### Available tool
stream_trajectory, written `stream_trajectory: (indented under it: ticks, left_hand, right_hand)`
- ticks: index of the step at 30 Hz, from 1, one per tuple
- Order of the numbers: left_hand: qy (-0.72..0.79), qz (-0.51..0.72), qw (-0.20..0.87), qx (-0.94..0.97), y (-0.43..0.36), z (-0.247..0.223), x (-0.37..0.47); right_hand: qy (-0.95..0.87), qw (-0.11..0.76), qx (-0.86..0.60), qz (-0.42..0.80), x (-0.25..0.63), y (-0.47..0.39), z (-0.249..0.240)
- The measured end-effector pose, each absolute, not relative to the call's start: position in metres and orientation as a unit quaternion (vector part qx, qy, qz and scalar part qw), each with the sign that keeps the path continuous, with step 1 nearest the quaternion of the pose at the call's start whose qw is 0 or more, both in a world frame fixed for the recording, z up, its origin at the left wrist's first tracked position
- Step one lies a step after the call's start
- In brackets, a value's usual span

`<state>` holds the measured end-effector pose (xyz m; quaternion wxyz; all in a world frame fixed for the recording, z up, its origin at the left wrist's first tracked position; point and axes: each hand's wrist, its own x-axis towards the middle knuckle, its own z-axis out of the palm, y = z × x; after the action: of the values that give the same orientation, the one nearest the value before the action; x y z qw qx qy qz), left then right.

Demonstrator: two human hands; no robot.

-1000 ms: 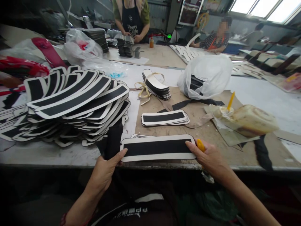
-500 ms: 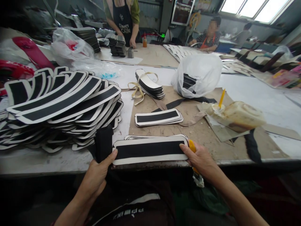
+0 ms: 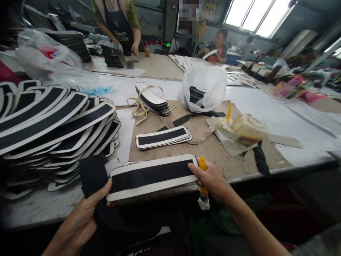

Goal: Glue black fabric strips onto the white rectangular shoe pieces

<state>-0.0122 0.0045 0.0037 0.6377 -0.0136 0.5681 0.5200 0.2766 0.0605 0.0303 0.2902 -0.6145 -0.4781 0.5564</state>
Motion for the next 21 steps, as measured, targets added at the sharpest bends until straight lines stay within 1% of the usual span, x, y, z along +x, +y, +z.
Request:
stream_trajectory:
  ticks: [4, 10, 14, 18, 20, 21]
  left_hand:
    - [0.575, 0.524, 0.627, 0.021, 0.004, 0.005, -0.011]
    - [0.588, 0.531, 0.601, 0.103, 0.009, 0.012, -0.009]
    - [0.572, 0.533, 0.602, 0.163, 0.029, 0.022, -0.014]
    - [0.605, 0.538, 0.557, 0.187, 0.047, 0.023, -0.023]
    - [0.63, 0.528, 0.536, 0.193, 0.047, 0.017, -0.026]
    - [0.639, 0.521, 0.53, 0.199, 0.044, 0.014, -0.027]
  right_hand:
    - [-0.464, 0.304, -0.6, 0.577, 0.279, 0.062, 0.029]
    - [-0.493, 0.264, -0.614, 0.557, 0.285, 0.078, 0.03]
    - [-0.52, 0.27, -0.6, 0.544, 0.291, 0.116, 0.042]
    - [-0.538, 0.3, -0.589, 0.523, 0.294, 0.171, 0.045]
    - [-0.574, 0.286, -0.607, 0.47, 0.295, 0.196, 0.039]
    - [-0.603, 0.275, -0.627, 0.409, 0.297, 0.206, 0.035]
